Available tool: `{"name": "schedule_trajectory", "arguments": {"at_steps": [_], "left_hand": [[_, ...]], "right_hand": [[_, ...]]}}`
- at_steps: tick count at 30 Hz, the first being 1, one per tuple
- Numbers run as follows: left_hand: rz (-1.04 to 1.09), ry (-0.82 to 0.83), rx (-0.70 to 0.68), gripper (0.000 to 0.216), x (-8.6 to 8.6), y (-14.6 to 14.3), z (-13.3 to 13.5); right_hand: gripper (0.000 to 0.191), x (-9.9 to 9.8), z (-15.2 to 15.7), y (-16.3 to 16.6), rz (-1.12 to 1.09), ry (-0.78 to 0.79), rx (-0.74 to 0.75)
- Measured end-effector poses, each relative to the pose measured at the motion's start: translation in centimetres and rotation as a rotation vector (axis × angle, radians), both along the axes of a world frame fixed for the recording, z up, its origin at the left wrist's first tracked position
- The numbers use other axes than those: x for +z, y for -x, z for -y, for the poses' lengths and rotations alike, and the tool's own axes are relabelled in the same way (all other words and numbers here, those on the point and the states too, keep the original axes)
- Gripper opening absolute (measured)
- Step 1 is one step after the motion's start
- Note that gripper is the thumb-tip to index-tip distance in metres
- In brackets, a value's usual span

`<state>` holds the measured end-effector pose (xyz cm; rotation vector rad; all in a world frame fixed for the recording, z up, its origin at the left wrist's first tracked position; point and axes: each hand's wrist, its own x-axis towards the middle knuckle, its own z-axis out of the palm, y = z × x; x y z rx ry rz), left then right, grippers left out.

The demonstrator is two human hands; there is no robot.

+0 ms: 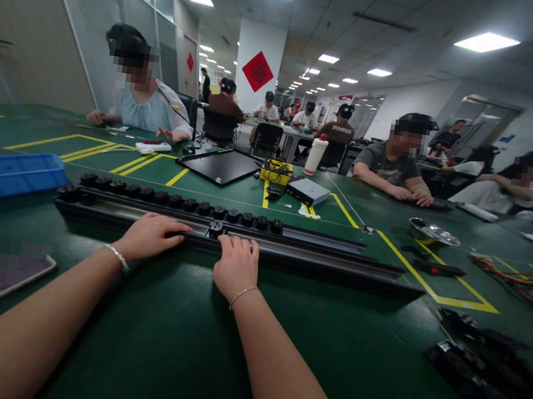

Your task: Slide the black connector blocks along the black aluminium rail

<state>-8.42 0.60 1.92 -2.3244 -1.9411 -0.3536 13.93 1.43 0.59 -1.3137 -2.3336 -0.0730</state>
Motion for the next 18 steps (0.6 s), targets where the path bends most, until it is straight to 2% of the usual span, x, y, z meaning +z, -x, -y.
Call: {"name": "schedule_trajectory", "arguments": {"at_steps": [18], "left_hand": [[0.005, -0.002, -0.004, 0.034, 0.15, -0.07, 0.08]], "right_hand": [[0.040, 0.24, 0.10, 0.01, 0.027, 0.026, -0.026]]}}
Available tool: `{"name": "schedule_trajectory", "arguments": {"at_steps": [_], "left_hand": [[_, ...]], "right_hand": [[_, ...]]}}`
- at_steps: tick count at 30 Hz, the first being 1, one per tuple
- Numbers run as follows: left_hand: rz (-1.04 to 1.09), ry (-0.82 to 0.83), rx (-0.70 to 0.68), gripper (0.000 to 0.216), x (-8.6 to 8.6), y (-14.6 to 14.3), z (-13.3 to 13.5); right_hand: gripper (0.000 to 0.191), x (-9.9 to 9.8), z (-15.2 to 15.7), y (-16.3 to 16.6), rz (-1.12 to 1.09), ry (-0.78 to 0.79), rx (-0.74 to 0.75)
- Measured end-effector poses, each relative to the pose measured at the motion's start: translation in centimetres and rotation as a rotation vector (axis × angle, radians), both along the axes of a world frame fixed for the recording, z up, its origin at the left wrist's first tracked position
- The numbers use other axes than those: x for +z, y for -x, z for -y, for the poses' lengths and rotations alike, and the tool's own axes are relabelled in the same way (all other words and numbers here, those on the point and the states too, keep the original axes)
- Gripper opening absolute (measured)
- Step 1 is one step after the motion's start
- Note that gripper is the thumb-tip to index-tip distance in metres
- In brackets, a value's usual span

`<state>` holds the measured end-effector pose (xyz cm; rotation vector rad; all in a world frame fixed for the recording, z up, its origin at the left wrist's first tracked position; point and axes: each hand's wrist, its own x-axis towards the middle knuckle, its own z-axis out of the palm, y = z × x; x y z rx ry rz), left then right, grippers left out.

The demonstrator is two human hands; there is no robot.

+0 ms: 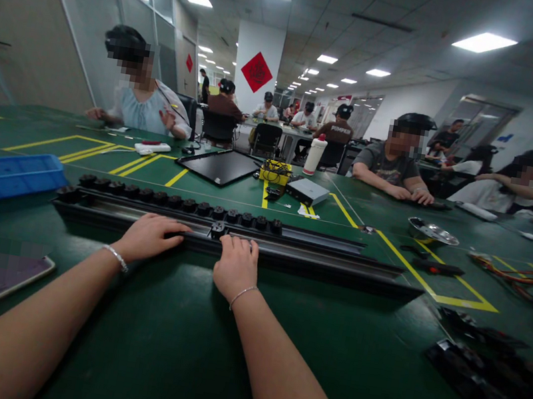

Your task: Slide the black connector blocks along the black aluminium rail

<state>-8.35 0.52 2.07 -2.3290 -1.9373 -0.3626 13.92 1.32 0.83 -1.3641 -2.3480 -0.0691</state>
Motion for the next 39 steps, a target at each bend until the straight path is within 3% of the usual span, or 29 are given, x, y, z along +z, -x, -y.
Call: {"name": "schedule_trajectory", "arguments": {"at_steps": [39], "left_hand": [[-0.002, -0.013, 0.000, 0.035, 0.08, -0.02, 0.09]], "right_hand": [[0.029, 0.39, -0.50, -0.41, 0.087, -0.018, -0.007]]}}
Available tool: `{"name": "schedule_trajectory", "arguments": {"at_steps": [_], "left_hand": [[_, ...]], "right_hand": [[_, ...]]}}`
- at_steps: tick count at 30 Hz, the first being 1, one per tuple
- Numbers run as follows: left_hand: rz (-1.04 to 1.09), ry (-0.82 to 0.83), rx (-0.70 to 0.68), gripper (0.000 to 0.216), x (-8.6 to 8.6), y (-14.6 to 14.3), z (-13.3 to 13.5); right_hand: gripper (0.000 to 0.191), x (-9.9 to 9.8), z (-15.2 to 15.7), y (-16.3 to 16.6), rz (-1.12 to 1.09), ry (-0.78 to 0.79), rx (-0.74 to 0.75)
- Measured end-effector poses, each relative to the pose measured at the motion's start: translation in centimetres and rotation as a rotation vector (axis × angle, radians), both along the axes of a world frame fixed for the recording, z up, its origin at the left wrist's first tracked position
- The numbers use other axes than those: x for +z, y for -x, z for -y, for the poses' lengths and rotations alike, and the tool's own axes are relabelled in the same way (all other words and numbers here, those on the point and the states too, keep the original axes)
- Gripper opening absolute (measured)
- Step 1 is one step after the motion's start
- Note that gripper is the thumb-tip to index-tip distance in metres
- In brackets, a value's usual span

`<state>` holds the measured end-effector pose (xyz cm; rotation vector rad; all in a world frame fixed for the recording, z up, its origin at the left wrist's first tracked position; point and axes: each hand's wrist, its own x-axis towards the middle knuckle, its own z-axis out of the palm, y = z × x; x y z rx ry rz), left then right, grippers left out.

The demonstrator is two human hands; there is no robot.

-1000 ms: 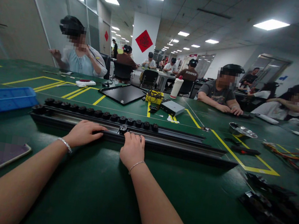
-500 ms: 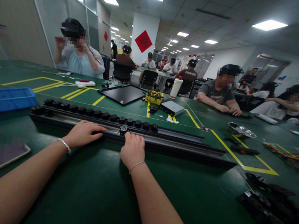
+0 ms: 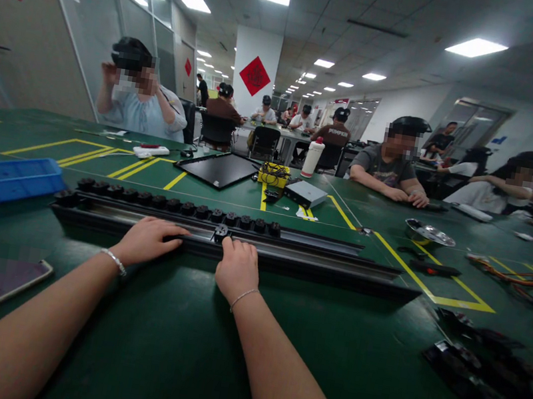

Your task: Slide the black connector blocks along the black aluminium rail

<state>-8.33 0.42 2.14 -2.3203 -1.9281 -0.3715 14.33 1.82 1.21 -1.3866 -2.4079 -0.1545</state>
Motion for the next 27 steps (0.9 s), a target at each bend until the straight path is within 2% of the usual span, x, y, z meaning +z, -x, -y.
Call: {"name": "schedule_trajectory", "arguments": {"at_steps": [27], "left_hand": [[-0.020, -0.003, -0.001, 0.036, -0.14, 0.05, -0.05]], "right_hand": [[0.033, -0.04, -0.41, -0.35, -0.003, -0.007, 0.041]]}}
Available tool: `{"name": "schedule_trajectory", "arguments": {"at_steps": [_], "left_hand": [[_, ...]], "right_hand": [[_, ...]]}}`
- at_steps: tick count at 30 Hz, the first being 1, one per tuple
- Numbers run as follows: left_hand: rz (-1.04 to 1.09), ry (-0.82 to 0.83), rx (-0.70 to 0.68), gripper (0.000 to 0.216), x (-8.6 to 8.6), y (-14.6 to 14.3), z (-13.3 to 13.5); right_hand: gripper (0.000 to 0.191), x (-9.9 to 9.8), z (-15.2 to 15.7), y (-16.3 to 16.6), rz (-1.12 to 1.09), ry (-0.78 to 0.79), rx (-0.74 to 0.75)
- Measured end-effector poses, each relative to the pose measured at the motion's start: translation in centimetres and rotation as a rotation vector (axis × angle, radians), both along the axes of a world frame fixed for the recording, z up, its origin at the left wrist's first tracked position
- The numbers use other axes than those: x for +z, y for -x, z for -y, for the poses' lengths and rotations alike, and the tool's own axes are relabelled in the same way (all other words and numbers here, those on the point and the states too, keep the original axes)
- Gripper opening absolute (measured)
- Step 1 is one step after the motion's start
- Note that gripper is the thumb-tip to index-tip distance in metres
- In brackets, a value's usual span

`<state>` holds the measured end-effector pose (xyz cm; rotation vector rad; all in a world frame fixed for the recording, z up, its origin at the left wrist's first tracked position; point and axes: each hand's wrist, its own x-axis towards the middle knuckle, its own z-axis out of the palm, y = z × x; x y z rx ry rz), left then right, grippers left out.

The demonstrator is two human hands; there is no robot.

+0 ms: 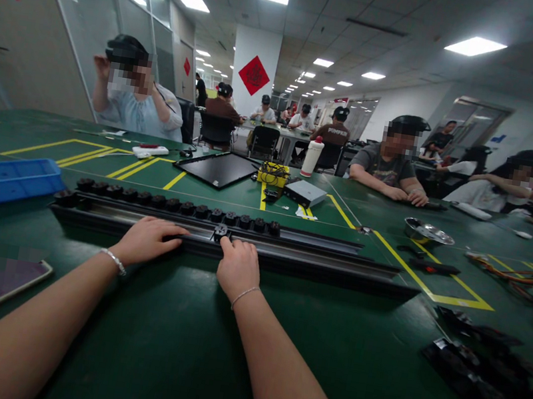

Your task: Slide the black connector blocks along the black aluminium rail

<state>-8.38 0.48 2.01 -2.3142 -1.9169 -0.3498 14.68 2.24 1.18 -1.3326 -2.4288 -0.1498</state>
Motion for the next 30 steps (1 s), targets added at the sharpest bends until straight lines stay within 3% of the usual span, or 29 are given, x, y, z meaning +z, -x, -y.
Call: {"name": "schedule_trajectory", "arguments": {"at_steps": [30], "left_hand": [[-0.003, 0.000, 0.003, 0.035, -0.08, 0.09, -0.11]], "right_hand": [[0.019, 0.07, -0.41, -0.33, 0.017, -0.052, -0.029]]}}
